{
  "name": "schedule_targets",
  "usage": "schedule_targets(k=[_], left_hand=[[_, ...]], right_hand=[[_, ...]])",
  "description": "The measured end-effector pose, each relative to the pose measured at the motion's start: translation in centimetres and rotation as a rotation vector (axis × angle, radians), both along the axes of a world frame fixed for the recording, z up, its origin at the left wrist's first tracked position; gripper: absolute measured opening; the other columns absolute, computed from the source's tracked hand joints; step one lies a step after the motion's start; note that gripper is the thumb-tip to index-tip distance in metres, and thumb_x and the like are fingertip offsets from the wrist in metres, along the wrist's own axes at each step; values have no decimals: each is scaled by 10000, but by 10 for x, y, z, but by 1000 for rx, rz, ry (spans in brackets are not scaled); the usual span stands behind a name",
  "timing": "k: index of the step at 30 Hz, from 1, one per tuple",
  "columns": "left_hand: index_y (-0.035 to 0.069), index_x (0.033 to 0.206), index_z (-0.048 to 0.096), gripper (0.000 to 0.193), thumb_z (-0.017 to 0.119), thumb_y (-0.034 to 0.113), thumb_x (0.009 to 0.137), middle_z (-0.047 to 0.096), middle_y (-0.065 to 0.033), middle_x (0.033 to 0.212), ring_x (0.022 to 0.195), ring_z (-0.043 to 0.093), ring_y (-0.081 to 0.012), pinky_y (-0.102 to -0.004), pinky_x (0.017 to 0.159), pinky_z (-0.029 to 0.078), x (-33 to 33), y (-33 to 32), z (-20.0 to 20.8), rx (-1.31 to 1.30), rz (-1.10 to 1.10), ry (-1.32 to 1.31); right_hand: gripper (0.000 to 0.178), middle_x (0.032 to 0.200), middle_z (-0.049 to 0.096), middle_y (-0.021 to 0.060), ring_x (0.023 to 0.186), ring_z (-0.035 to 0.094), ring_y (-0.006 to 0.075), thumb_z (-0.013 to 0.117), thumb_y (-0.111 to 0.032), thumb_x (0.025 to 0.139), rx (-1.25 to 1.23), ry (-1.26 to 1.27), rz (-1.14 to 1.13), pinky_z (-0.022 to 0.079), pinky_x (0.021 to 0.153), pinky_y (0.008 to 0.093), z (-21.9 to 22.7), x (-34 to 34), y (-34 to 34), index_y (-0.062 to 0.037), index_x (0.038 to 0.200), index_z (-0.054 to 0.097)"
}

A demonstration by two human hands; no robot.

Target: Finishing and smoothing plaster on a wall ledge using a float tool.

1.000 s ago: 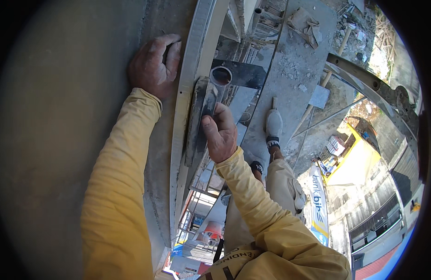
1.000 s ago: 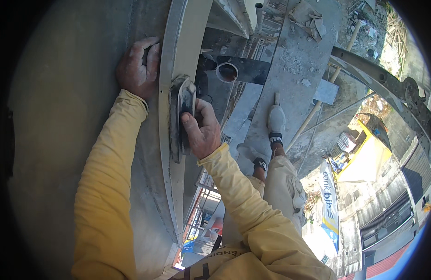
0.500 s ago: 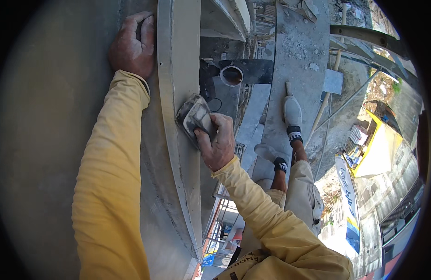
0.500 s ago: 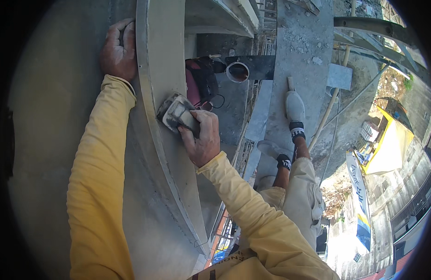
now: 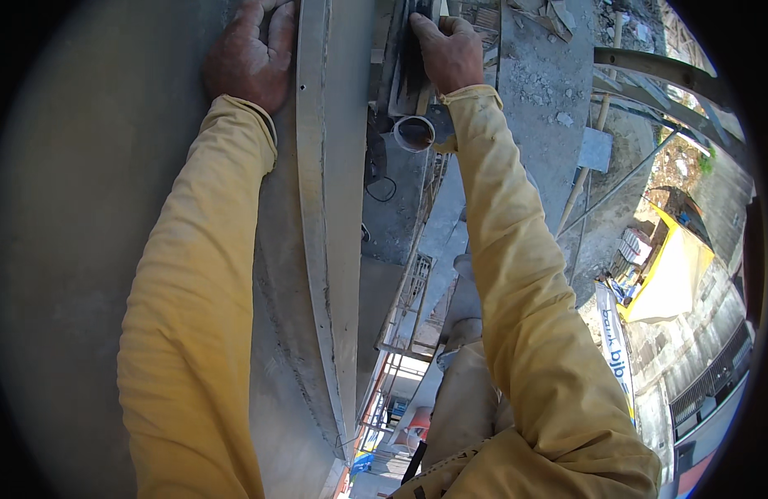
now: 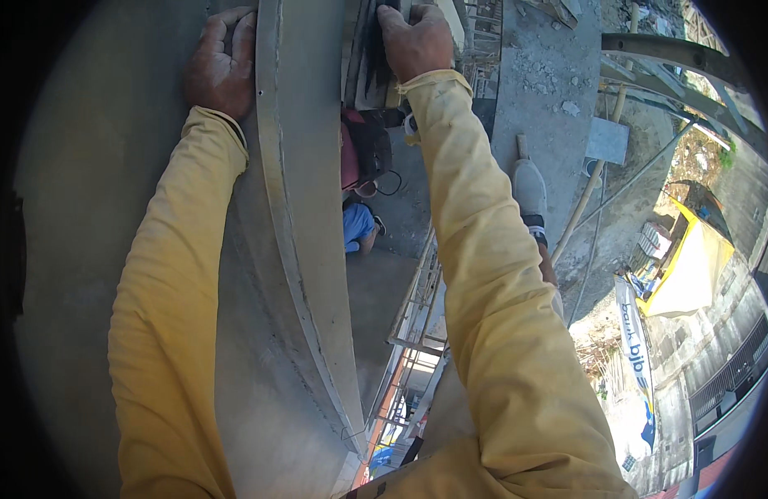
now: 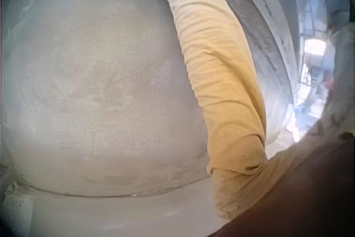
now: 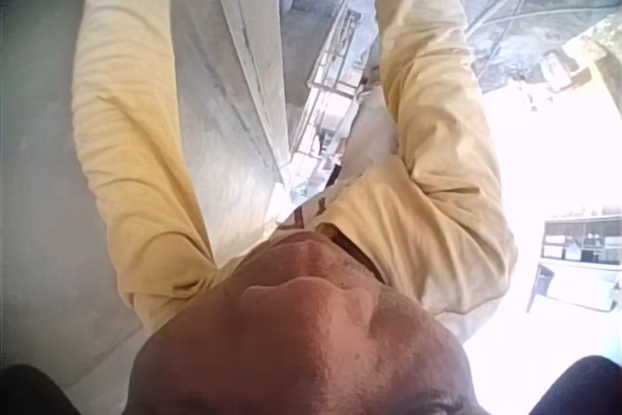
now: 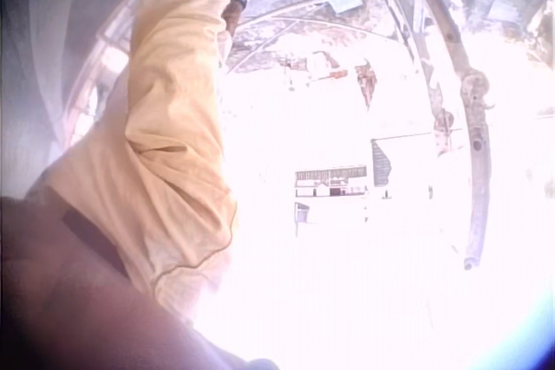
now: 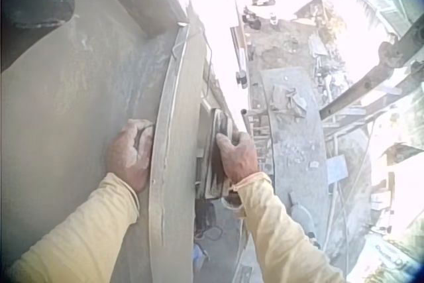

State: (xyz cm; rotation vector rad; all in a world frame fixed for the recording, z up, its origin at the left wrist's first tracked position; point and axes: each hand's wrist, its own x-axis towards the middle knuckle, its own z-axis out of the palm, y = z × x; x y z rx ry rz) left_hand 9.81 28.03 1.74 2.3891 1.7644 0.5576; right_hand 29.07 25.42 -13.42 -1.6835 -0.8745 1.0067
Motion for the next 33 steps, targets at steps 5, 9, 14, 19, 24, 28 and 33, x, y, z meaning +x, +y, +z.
schedule_targets(k=[5,9,14,19,24,28,33], left_hand=[[33,1129,635,309,545,305,1015,689,-208,1082,1021,664,-396,-432,889,505,-4,-1,-4,35,-36,-3],[45,1133,629,297,541,304,1016,692,-203,1072,1004,673,-392,-430,871,515,-1,1,3,12,-20,-2],[54,1126,631,269,549,284,1011,699,-203,1047,967,686,-392,-433,841,528,0,2,-2,-17,12,42],[63,1094,646,232,562,258,1001,708,-192,1054,964,693,-382,-441,824,538,-9,3,0,11,-9,43],[57,1065,649,190,591,216,981,713,-183,1029,933,694,-390,-439,797,545,-3,2,1,31,-18,20],[120,1123,686,239,628,314,995,742,-115,1049,935,717,-306,-379,821,548,-25,4,-16,91,-42,-3],[147,1090,687,191,641,292,975,741,-100,1031,914,708,-329,-415,792,558,-17,2,-12,103,-48,-39]], right_hand=[[469,821,670,115,717,616,144,724,-320,916,-291,744,-32,503,653,297,48,-56,-123,121,1044,629],[453,824,667,145,730,631,176,725,-329,902,-434,246,86,514,684,318,63,-76,-188,88,1028,604],[381,832,652,54,673,589,143,674,-304,972,-723,828,-77,489,623,302,82,-105,-340,49,1095,599],[313,823,591,-24,714,502,72,615,-327,1015,-928,1217,-264,407,654,243,128,-123,-343,-17,1049,633],[339,883,640,12,791,559,104,589,-328,1031,-708,1277,-307,440,734,258,106,-99,-262,2,1033,667],[390,1076,709,113,945,674,151,516,-301,1066,-523,1343,-221,513,862,292,85,-78,-188,44,1184,653],[334,1182,686,125,1022,685,196,475,-166,1045,-201,1129,-22,554,925,321,64,-41,-77,27,1292,589]])
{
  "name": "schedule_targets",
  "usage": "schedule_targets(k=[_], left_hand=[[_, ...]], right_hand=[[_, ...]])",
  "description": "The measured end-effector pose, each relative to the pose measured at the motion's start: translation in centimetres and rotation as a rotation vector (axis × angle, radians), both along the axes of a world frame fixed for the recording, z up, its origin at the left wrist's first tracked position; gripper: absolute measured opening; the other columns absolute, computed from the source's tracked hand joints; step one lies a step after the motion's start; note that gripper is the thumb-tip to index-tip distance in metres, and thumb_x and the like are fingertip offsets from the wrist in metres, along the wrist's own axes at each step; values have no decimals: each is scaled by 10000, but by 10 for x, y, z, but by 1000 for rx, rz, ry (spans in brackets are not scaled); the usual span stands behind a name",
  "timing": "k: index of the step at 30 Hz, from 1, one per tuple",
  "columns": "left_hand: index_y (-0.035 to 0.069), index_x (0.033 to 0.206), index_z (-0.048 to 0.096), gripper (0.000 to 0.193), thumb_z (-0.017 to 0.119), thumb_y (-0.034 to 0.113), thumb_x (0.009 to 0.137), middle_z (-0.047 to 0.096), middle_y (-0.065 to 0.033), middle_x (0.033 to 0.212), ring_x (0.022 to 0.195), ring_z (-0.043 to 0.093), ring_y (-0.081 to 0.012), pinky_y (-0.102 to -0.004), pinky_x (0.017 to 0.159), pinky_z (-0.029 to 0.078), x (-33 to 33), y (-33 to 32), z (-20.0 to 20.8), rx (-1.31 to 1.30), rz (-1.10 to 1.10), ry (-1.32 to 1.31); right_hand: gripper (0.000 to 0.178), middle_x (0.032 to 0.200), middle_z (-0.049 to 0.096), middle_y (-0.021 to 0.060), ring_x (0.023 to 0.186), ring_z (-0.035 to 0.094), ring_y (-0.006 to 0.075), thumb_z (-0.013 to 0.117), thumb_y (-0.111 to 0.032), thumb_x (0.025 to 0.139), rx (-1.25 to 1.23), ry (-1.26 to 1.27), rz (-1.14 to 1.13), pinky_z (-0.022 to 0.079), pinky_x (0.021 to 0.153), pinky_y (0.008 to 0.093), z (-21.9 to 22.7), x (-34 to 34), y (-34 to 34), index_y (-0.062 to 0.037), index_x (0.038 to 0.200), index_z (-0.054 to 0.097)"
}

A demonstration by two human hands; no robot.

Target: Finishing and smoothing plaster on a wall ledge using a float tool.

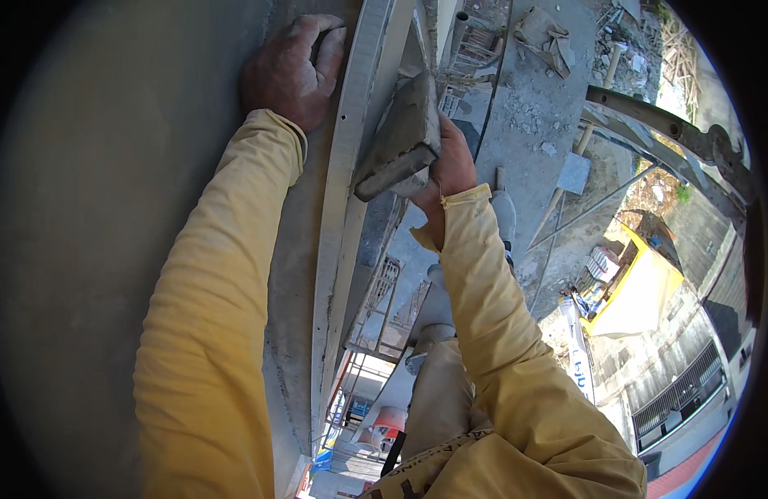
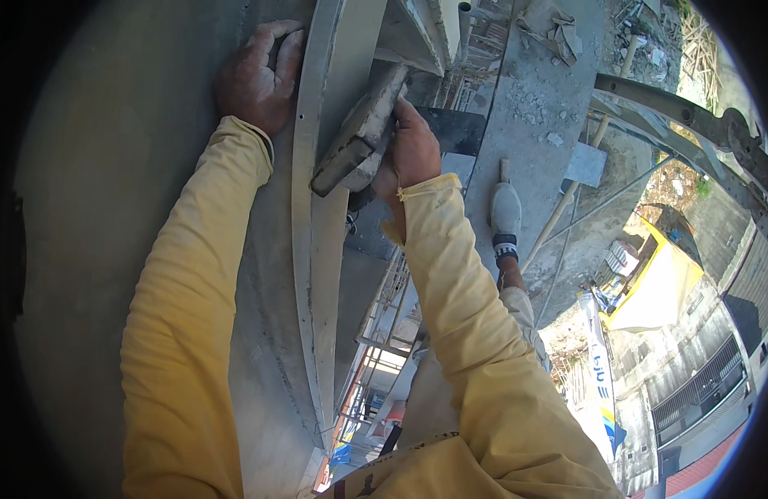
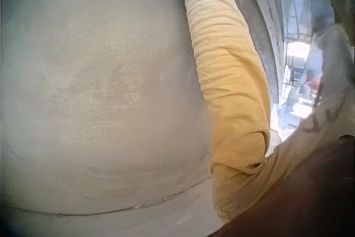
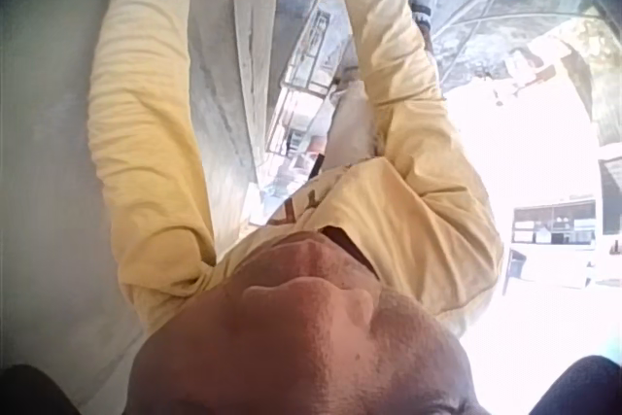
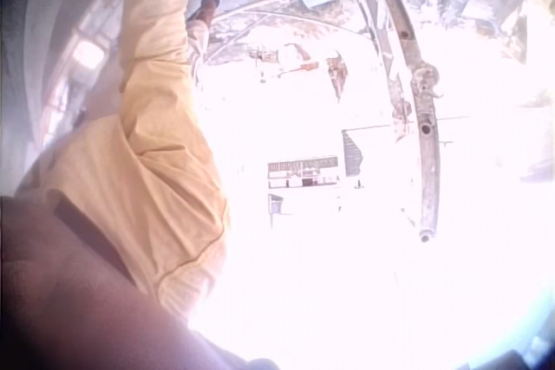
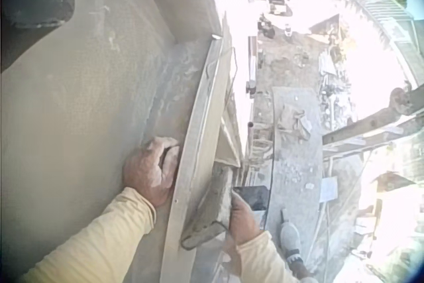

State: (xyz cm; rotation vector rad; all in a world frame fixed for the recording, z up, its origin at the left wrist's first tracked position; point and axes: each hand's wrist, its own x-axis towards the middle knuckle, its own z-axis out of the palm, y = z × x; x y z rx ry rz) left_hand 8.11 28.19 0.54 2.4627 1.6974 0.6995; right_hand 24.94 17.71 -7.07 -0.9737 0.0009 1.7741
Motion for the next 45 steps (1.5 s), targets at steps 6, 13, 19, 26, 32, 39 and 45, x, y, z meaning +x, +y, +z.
schedule_targets(k=[6,13,19,26,32,39,45], left_hand=[[157,1076,680,153,655,255,961,738,-76,1037,921,702,-316,-425,787,559,15,2,-9,-27,15,-33],[127,1074,666,175,674,262,962,740,-81,984,867,711,-287,-396,757,559,6,1,0,33,-10,37],[57,1058,648,188,589,219,984,713,-183,1020,922,696,-388,-440,793,546,15,2,8,-34,-25,-12],[65,1073,648,189,579,220,989,712,-173,1021,935,690,-383,-443,809,540,14,0,6,-60,0,33],[62,1081,644,209,566,238,999,709,-178,1030,955,686,-384,-445,821,535,7,0,9,-33,-16,41],[69,1084,636,200,562,236,1002,706,-187,1022,946,683,-392,-456,810,532,21,6,8,-79,16,49],[73,1073,638,177,577,217,991,709,-182,996,922,688,-391,-456,793,535,11,3,12,-36,-11,37]], right_hand=[[371,1142,694,141,1015,680,235,429,-255,1073,457,290,-62,539,921,340,-85,49,144,32,1245,588],[316,1136,703,126,1023,689,295,536,-260,1033,432,434,6,554,951,479,-12,90,143,-62,1264,623],[334,1062,667,58,954,613,92,624,-238,1019,86,-201,72,494,881,253,39,23,-87,32,1208,567],[419,1058,638,39,936,581,98,681,-285,988,163,-381,197,479,866,264,43,-32,-148,15,1241,534],[418,1040,650,63,947,615,131,643,-305,1014,94,-145,167,488,877,276,98,-46,-245,15,1257,528],[280,1154,699,178,1013,694,292,433,-190,1088,-569,228,155,529,896,333,15,-99,-364,-70,1235,639],[393,1195,692,99,1049,651,143,380,-233,1109,-287,-188,256,519,935,295,13,-66,-233,-6,1356,586]])
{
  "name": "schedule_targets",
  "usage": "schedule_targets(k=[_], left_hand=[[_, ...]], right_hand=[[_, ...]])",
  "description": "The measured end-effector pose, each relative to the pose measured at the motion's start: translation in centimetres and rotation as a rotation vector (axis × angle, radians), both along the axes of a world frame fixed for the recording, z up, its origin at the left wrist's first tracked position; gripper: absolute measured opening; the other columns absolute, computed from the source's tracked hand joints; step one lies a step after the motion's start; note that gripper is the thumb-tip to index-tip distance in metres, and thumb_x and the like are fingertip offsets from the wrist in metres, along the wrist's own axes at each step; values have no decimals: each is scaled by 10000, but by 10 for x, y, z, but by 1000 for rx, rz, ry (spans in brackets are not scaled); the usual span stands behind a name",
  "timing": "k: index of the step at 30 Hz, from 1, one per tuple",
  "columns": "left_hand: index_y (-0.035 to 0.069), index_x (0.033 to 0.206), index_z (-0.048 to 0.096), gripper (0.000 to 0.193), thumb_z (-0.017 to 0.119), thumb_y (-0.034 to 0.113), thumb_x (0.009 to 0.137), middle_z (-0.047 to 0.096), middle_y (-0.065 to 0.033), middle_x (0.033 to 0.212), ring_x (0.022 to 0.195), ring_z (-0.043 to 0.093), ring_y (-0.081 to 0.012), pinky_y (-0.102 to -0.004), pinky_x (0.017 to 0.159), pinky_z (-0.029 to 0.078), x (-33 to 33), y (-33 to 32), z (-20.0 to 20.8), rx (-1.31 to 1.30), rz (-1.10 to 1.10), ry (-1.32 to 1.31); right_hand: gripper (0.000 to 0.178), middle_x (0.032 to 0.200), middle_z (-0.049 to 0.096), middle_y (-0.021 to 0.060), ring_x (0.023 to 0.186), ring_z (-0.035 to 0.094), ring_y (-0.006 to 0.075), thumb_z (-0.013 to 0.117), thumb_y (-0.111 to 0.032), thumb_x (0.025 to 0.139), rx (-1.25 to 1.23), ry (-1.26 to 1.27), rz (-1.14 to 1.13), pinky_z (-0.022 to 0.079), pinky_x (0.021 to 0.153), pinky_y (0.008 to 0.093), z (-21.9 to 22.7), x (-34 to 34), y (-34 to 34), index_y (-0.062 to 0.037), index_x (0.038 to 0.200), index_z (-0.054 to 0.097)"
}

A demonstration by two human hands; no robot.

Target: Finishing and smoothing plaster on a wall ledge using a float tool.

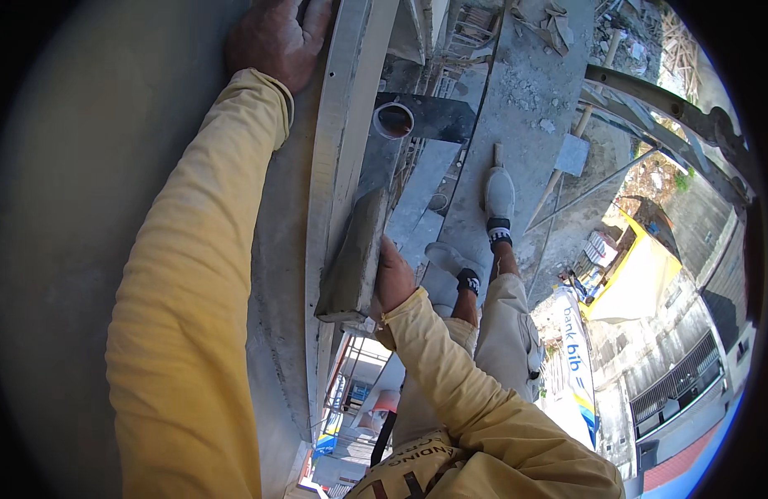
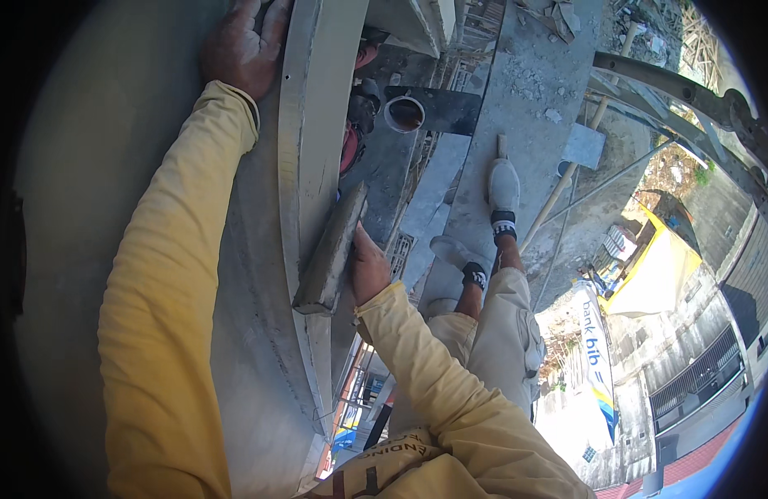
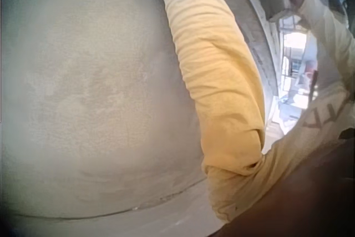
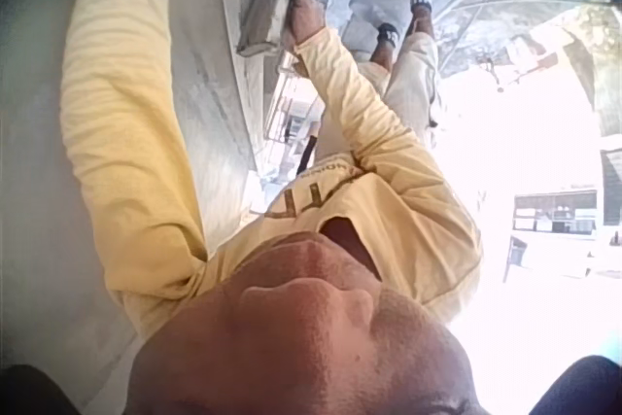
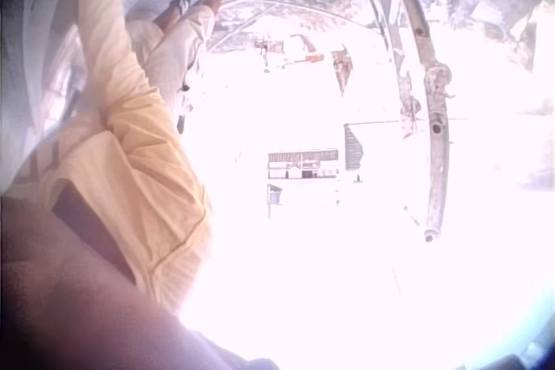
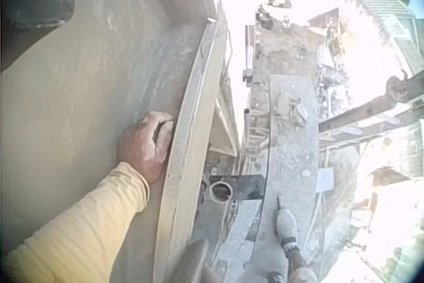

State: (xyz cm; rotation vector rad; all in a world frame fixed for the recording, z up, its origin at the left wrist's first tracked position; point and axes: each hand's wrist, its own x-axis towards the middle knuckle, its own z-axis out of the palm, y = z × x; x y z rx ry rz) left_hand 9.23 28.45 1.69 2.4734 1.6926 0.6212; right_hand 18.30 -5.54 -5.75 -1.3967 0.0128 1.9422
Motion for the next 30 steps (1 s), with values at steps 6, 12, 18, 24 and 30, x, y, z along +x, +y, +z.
schedule_targets(k=[6,12,18,24,30], left_hand=[[65,1052,643,164,598,201,973,711,-183,979,902,690,-393,-455,781,539,-1,-2,2,-3,-24,-37],[71,1043,650,155,606,197,963,712,-180,981,894,684,-400,-464,776,537,2,0,-1,-12,-7,-48],[86,1034,657,151,611,211,962,714,-158,981,896,682,-394,-466,780,534,5,0,0,-20,12,-50],[81,1044,660,175,585,227,983,715,-156,1005,927,685,-384,-459,803,537,-10,-4,9,-63,21,10],[67,1072,656,203,574,234,992,710,-174,1052,964,685,-380,-443,837,537,2,0,2,-45,13,3]], right_hand=[[342,1267,659,112,1097,656,186,458,-82,1050,169,211,-131,534,956,322,2,55,146,6,1371,538],[326,1166,691,114,1040,676,189,466,-170,1066,926,-217,-47,541,916,306,-84,72,240,25,1299,585],[328,1168,690,134,1028,687,251,492,-234,1054,806,261,-291,552,940,404,-107,128,377,-38,1291,604],[382,1303,637,164,1128,661,285,428,-216,1080,465,120,-290,541,1000,410,3,107,267,8,1365,547],[319,1098,657,39,998,595,109,598,-249,1034,350,-49,-55,484,893,263,20,59,92,5,1224,563]])
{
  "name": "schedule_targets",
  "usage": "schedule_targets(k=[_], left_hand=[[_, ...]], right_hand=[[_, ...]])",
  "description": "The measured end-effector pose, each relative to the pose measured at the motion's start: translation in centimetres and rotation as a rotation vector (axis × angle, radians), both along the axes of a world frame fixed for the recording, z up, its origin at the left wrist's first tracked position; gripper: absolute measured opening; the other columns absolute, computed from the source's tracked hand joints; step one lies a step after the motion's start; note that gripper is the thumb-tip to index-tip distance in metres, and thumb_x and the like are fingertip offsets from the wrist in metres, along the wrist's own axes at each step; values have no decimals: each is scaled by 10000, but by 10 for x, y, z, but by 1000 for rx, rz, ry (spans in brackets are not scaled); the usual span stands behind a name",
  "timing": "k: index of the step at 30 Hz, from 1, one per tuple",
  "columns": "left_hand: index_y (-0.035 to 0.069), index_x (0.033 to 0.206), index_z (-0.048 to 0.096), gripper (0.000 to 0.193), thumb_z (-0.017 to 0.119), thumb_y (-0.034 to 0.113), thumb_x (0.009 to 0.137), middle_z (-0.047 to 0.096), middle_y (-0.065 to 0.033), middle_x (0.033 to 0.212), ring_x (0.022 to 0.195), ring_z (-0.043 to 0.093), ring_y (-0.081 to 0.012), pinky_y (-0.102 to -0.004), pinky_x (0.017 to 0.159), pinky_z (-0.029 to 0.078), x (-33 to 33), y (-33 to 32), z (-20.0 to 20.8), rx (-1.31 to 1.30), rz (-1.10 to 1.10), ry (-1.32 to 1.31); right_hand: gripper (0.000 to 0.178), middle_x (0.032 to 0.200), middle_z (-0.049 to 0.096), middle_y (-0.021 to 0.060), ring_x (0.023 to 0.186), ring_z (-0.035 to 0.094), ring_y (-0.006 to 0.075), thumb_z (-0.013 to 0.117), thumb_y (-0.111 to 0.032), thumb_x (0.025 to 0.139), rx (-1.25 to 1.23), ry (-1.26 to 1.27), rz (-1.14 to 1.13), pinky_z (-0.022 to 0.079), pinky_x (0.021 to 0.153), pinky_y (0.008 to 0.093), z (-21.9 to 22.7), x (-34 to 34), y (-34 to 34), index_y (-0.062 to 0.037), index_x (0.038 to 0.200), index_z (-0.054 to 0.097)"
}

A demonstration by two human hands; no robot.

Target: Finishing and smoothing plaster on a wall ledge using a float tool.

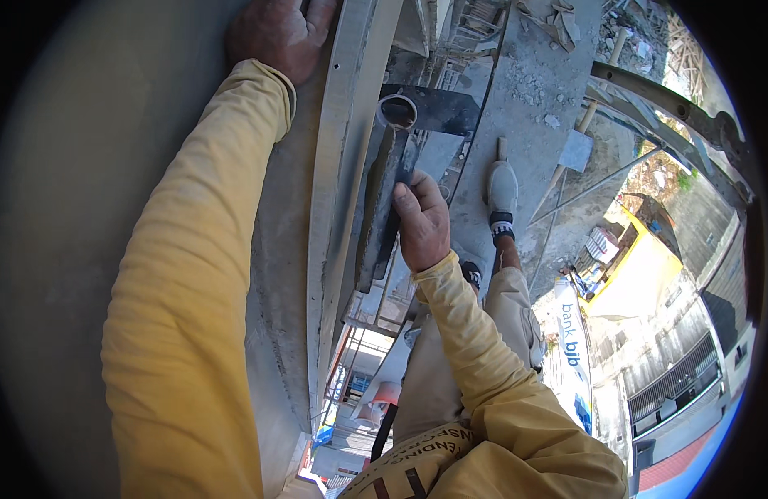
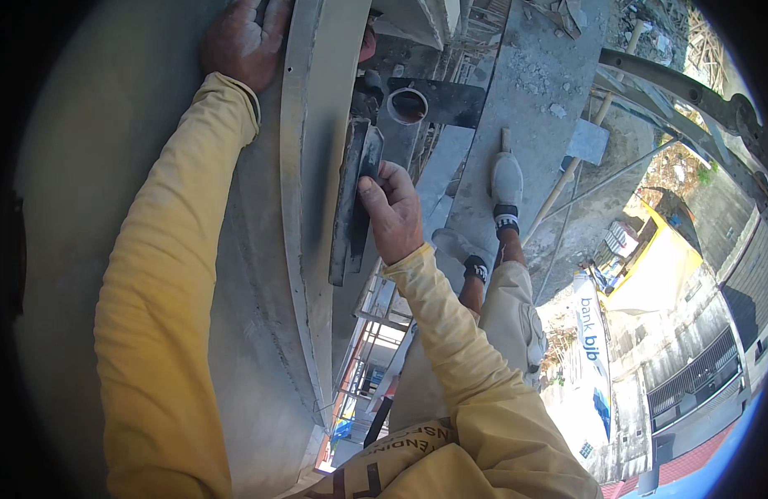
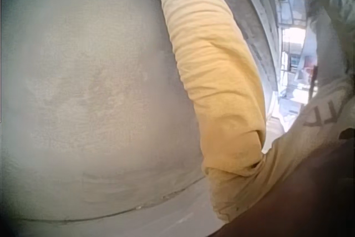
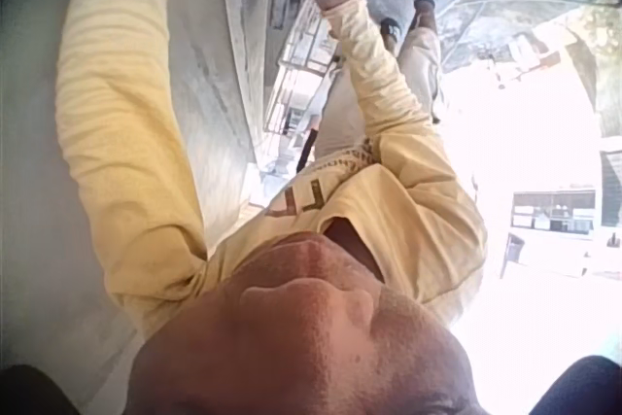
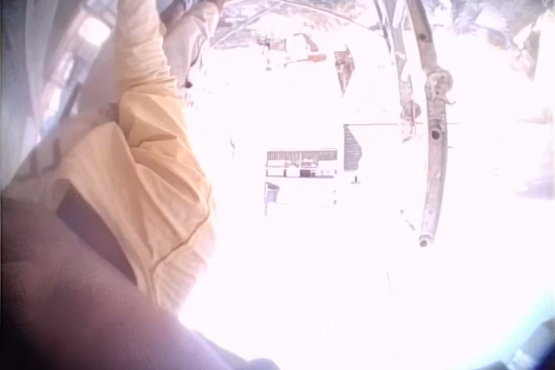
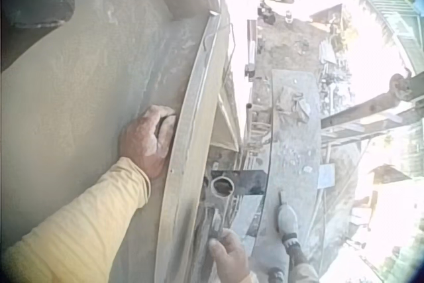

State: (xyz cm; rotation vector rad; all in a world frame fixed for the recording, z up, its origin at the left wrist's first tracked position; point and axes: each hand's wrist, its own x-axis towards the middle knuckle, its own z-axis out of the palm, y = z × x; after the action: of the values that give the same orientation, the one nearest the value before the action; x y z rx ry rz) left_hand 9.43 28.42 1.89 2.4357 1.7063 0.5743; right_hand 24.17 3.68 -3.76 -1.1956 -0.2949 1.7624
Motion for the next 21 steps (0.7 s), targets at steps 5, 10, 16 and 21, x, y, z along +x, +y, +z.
schedule_targets(k=[5,10,16,21], left_hand=[[70,1074,654,208,574,243,993,711,-171,1049,970,684,-379,-443,836,535,-5,-1,-7,15,13,16],[70,1069,652,211,575,251,993,712,-168,1042,962,684,-379,-443,832,533,-4,-1,2,-13,42,53],[67,1075,651,222,569,257,996,708,-164,1069,985,679,-375,-440,839,531,-1,0,-4,-9,23,20],[73,1071,653,214,564,252,995,709,-166,1051,973,681,-381,-446,832,531,-10,-4,0,20,23,54]], right_hand=[[417,1083,654,49,938,589,94,650,-303,1008,67,-109,74,479,876,255,19,-27,-15,26,1243,548],[398,1080,657,67,961,599,100,602,-312,1031,33,125,97,471,898,259,62,-33,-93,18,1248,551],[423,1095,681,96,999,642,168,523,-345,1064,-739,514,-104,493,919,305,27,-58,-152,28,1253,584],[354,1118,707,161,985,674,235,463,-237,1077,-470,189,-51,503,923,300,20,-60,-72,17,1264,624]])
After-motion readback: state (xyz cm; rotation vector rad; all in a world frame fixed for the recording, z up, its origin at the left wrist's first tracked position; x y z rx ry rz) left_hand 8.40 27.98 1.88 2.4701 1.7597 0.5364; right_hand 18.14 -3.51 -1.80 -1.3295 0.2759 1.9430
